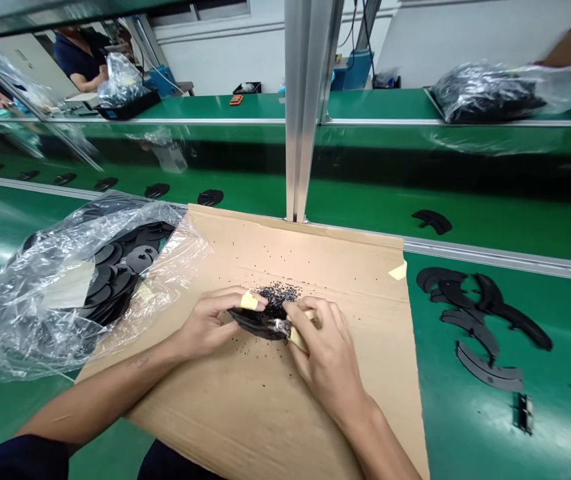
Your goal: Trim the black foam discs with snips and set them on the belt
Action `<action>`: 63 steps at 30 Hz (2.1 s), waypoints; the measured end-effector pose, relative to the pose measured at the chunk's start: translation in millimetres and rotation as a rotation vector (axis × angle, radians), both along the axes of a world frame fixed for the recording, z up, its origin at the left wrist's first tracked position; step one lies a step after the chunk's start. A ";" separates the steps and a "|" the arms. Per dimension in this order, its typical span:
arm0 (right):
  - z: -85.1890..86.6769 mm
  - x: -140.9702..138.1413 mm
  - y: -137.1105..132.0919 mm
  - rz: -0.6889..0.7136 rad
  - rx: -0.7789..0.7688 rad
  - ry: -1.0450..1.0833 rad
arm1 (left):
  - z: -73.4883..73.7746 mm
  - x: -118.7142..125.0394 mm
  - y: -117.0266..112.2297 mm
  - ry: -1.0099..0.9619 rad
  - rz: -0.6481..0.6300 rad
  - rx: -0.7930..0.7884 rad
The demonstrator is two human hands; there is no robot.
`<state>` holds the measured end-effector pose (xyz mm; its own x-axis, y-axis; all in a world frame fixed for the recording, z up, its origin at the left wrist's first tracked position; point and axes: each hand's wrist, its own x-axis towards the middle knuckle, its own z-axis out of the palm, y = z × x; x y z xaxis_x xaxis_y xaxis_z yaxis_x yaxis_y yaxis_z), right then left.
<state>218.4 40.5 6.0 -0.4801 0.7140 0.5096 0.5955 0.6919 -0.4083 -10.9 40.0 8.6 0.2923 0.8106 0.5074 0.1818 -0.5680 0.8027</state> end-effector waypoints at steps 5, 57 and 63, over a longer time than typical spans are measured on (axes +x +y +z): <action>0.3 2.1 0.6 -0.021 0.017 -0.061 | -0.8 0.3 -2.1 0.022 -0.046 -0.008; 8.7 -2.9 -6.0 -0.091 -0.305 0.333 | -4.2 8.7 -3.5 0.085 -0.100 -0.354; 5.3 -2.8 -3.1 0.002 -0.086 0.344 | -2.1 11.8 12.4 0.013 -0.275 -0.383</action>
